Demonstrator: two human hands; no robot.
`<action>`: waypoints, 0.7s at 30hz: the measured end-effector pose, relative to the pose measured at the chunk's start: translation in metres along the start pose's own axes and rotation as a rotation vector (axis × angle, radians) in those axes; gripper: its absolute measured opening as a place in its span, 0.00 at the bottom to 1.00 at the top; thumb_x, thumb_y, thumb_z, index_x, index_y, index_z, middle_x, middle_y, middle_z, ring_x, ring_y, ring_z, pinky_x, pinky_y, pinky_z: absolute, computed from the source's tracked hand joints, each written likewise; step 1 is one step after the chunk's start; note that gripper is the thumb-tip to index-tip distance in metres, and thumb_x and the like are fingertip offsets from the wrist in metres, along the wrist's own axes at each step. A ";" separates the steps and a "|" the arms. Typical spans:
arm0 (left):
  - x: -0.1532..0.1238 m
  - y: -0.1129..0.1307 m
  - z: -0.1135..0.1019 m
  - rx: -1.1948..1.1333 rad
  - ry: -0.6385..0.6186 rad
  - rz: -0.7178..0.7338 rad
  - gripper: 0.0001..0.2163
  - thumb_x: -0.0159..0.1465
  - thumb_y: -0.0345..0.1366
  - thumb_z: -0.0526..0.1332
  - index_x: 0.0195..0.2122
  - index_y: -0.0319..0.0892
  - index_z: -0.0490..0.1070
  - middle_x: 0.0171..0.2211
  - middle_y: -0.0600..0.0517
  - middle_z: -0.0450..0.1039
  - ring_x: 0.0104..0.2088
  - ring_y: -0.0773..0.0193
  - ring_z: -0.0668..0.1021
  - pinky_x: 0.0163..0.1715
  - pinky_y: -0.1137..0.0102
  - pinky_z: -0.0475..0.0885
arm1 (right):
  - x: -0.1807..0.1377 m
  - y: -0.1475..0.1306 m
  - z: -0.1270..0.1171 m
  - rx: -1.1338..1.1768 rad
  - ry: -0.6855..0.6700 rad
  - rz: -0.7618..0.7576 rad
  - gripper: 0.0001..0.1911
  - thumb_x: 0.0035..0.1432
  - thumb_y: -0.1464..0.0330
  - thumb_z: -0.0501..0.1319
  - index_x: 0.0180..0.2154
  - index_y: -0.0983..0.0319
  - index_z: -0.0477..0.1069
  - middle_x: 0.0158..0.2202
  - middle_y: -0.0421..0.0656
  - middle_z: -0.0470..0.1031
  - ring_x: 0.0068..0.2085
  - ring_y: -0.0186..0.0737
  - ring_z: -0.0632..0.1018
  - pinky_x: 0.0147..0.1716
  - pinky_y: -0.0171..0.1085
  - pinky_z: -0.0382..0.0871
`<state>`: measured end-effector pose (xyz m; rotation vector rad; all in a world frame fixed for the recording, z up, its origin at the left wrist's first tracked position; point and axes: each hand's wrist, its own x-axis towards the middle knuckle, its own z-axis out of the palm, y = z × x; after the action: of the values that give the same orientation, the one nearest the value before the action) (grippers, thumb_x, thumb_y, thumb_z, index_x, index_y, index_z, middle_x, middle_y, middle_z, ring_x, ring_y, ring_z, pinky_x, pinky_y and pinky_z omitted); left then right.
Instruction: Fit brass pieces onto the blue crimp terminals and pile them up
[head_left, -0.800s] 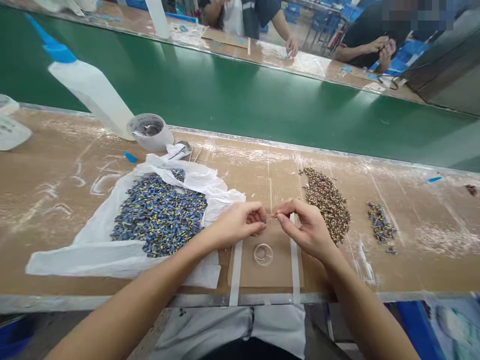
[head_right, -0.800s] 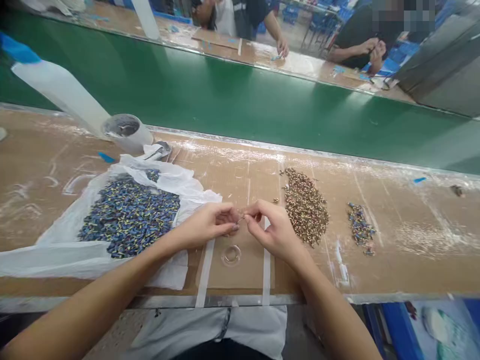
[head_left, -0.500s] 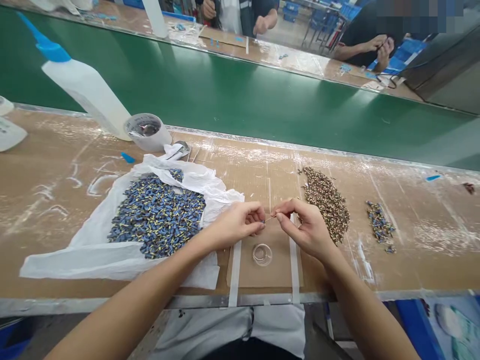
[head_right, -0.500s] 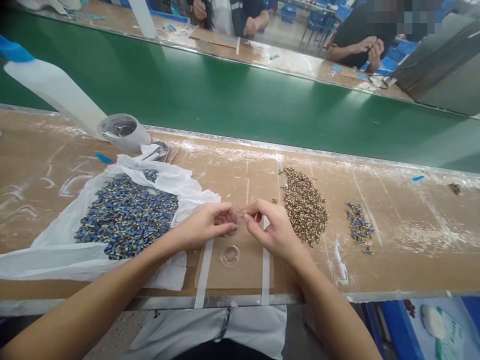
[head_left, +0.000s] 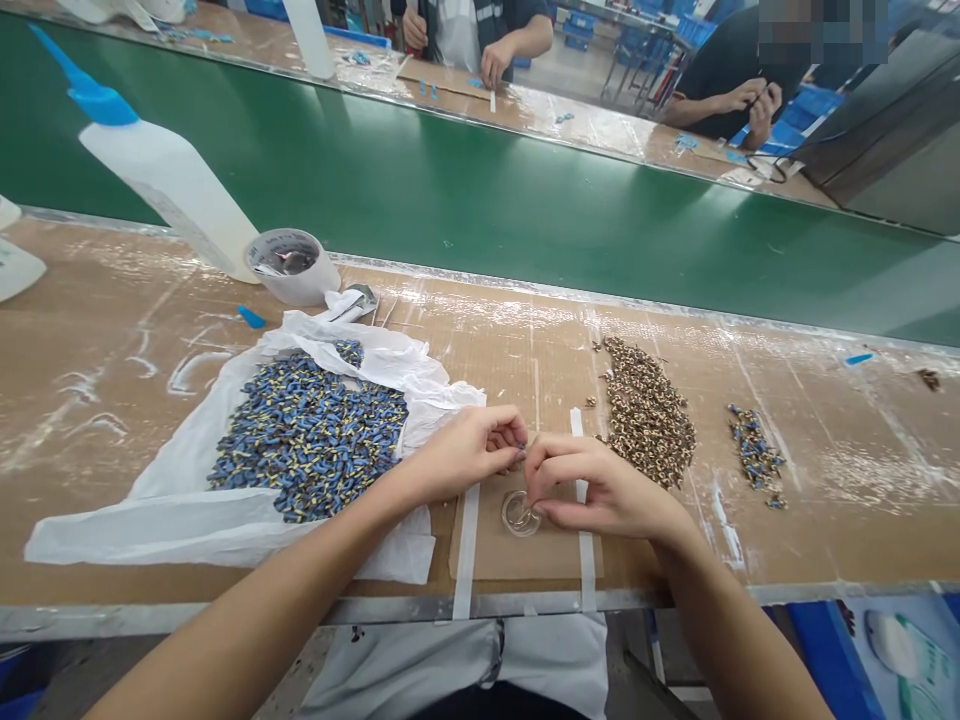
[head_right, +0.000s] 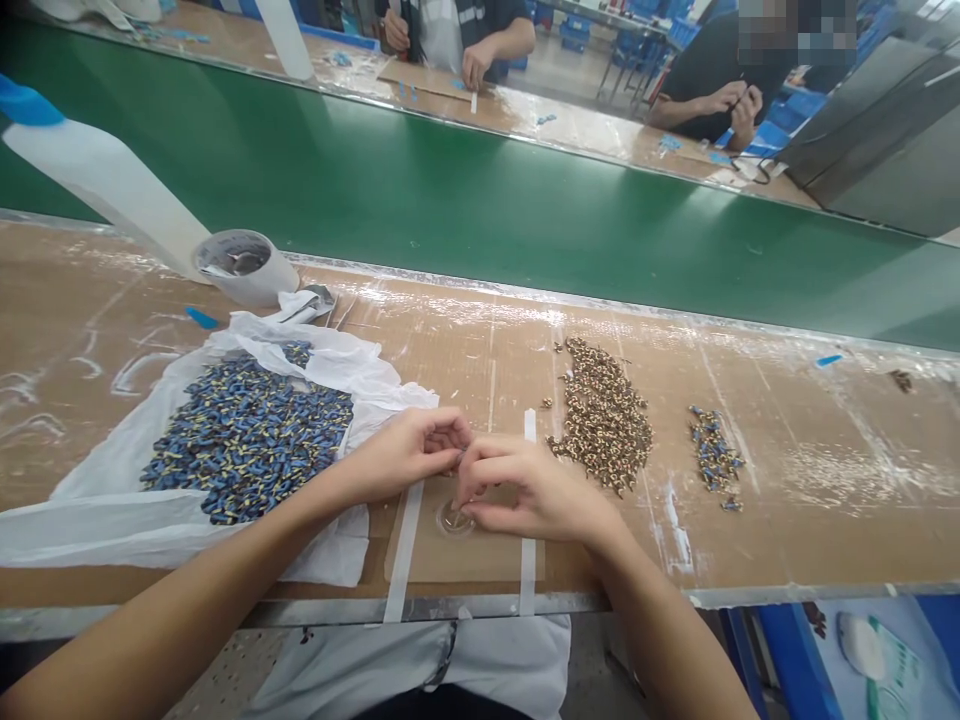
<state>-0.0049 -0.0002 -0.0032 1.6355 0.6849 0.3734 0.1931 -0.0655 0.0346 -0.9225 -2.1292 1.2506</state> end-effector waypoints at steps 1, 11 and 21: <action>0.000 0.000 0.000 0.005 0.001 -0.002 0.03 0.60 0.28 0.57 0.35 0.39 0.69 0.29 0.54 0.72 0.29 0.68 0.74 0.30 0.73 0.68 | 0.001 -0.001 0.001 -0.010 -0.013 0.004 0.03 0.59 0.74 0.61 0.35 0.61 0.73 0.37 0.42 0.72 0.40 0.36 0.75 0.42 0.37 0.70; 0.000 0.003 -0.001 0.029 0.007 -0.052 0.02 0.61 0.32 0.59 0.35 0.40 0.68 0.28 0.53 0.72 0.30 0.66 0.75 0.31 0.71 0.69 | -0.025 0.029 -0.044 -0.402 0.608 0.400 0.06 0.63 0.67 0.58 0.38 0.60 0.73 0.34 0.43 0.76 0.32 0.39 0.75 0.33 0.38 0.68; 0.002 0.005 0.000 0.028 0.020 -0.080 0.04 0.61 0.34 0.59 0.35 0.40 0.68 0.27 0.53 0.72 0.29 0.66 0.76 0.29 0.72 0.70 | -0.019 0.061 -0.043 -0.679 0.523 0.466 0.11 0.60 0.73 0.57 0.41 0.59 0.76 0.39 0.44 0.75 0.38 0.43 0.76 0.39 0.40 0.68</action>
<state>-0.0020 0.0008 0.0016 1.6269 0.7713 0.3241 0.2545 -0.0350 -0.0019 -1.8731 -1.9581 0.3384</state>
